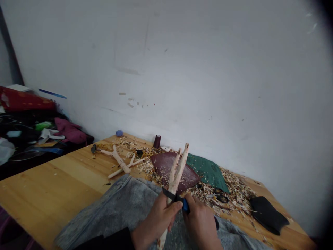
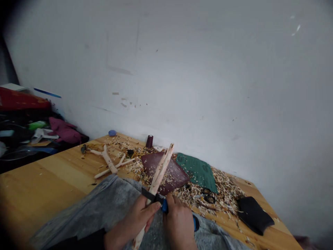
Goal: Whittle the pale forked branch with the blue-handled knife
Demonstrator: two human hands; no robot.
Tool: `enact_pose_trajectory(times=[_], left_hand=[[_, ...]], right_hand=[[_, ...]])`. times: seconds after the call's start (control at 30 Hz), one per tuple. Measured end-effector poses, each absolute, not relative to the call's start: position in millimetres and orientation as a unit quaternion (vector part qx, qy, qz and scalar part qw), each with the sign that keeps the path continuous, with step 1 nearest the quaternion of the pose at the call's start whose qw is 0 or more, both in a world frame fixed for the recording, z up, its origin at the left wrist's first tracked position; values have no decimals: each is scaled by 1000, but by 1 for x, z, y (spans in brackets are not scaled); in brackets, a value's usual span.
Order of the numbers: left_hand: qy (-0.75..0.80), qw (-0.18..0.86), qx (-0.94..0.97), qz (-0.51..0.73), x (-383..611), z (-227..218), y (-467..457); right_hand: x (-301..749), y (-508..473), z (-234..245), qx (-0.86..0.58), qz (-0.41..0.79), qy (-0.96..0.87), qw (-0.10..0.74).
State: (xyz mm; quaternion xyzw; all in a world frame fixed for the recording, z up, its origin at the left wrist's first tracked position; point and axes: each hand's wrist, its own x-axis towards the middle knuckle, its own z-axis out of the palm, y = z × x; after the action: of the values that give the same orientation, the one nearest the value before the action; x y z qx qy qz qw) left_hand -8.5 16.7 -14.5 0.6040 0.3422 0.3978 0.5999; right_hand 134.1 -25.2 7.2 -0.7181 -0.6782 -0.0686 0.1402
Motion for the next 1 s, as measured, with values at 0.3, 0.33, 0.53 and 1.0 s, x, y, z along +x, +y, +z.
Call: enact_pose_trajectory(times=[0.3,0.33,0.53,1.0], left_hand=[[294,663,570,386,-13,-1,15],[297,663,573,381,-12,0,15],[330,667,569,351,-12,-1,14],[366,620,586,372,-8,-9,14]], right_hand=[[133,-24,5,-703,-46,-691,159],[134,-24,4,-704,-49,-691,156],[135,-24,2,-715,-95,-682,122],[131,-25,8,-722,-102,-675,117]])
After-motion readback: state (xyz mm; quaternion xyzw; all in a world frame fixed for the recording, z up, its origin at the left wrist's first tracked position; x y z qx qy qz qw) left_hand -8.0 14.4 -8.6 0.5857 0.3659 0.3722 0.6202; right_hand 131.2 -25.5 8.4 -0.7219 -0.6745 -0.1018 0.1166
